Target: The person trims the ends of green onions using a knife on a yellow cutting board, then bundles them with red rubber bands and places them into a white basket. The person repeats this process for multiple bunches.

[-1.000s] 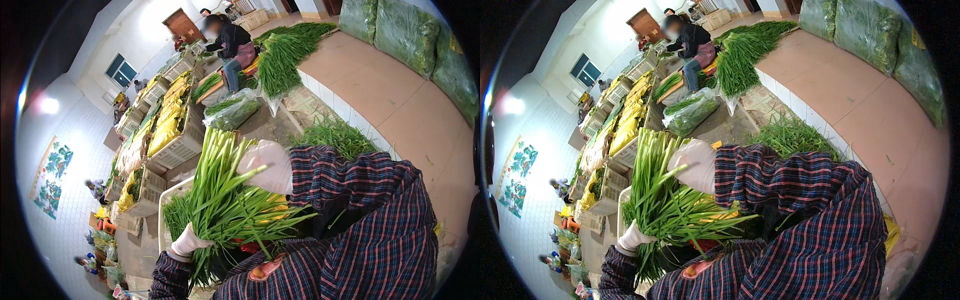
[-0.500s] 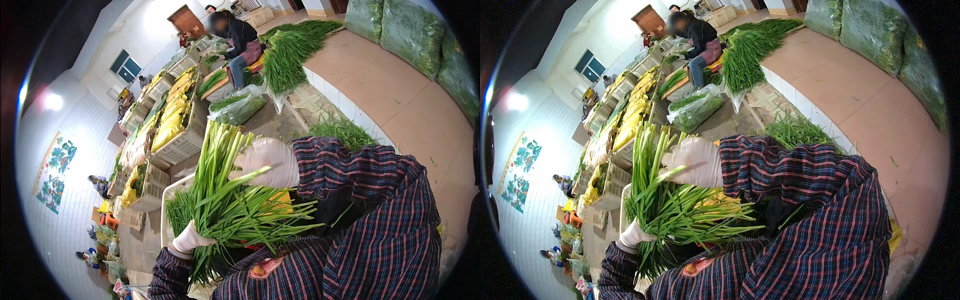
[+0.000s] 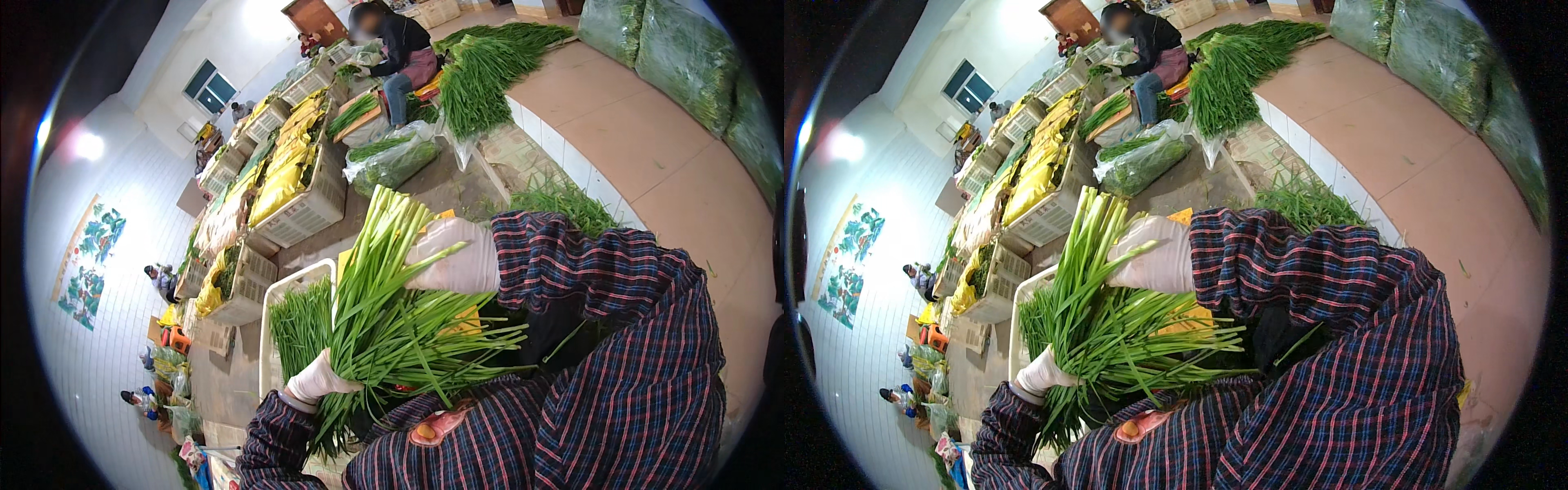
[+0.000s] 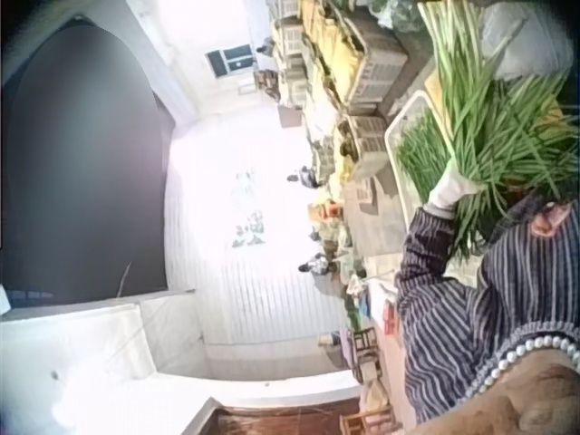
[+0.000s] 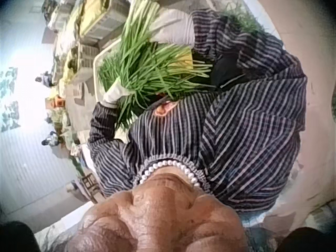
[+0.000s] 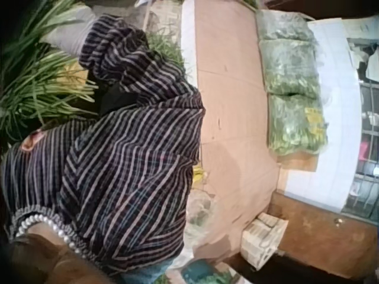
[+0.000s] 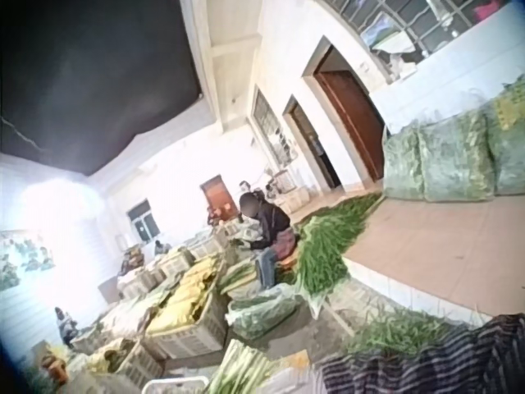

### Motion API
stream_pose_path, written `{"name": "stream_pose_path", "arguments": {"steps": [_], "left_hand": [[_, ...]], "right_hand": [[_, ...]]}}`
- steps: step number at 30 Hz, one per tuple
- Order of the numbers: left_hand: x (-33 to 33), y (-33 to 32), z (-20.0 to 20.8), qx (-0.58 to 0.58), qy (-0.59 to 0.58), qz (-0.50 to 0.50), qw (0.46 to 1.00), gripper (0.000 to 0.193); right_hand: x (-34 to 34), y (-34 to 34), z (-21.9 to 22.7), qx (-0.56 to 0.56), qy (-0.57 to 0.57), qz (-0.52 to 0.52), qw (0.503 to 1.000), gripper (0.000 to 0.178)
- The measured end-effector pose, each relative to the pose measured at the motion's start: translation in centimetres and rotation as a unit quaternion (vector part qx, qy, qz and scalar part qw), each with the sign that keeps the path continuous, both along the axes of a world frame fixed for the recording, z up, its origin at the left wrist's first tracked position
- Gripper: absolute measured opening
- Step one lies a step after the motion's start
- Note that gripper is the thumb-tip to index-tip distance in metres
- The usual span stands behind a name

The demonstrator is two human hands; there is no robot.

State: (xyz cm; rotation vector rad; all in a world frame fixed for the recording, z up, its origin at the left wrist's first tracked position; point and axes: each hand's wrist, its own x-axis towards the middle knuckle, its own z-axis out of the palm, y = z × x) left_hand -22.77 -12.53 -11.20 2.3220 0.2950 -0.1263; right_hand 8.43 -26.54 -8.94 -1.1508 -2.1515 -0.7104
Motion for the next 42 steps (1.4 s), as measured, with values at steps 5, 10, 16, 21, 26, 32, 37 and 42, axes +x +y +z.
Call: {"name": "stream_pose_path", "arguments": {"steps": [5, 10, 16, 21, 26, 32, 37, 42], "left_hand": [[0.0, -0.1, -1.2, -0.054, 0.006, 0.020, 0.998, 0.052], [-0.4, -1.2, -1.1, -0.074, 0.006, 0.003, 0.997, 0.053], [-1.8, -3.2, -2.1, -0.132, 0.049, 0.022, 0.990, 0.059], [-3.0, -4.5, -3.0, -0.158, 0.040, 0.050, 0.985, 0.058], [-2.6, -3.8, -3.2, -0.049, 0.000, 0.001, 0.999, 0.055], [-2.6, -3.3, -3.3, -0.004, -0.002, -0.021, 1.000, 0.052], [-2.6, -4.0, -3.1, -0.130, 0.030, 0.071, 0.988, 0.053], [-2.7, -4.1, -2.8, -0.075, 0.007, 0.021, 0.997, 0.048]], "right_hand": [[-0.6, -0.9, -0.5, 0.013, 0.100, 0.087, 0.991, 0.008], [-1.8, -2.6, -0.3, -0.004, -0.011, 0.048, 0.999, 0.007], [-2.0, -3.6, -1.6, -0.130, 0.000, 0.019, 0.991, 0.015], [-2.1, -2.5, -1.9, -0.220, 0.005, 0.031, 0.975, 0.028], [-2.7, -2.5, -1.2, -0.312, 0.106, -0.070, 0.942, 0.038], [-2.6, -2.2, -2.5, -0.218, 0.116, -0.084, 0.965, 0.029], [-3.1, -1.2, -3.4, -0.239, 0.100, -0.004, 0.966, 0.018], [-2.4, -1.0, -3.9, -0.208, 0.224, 0.119, 0.945, 0.013]]}}
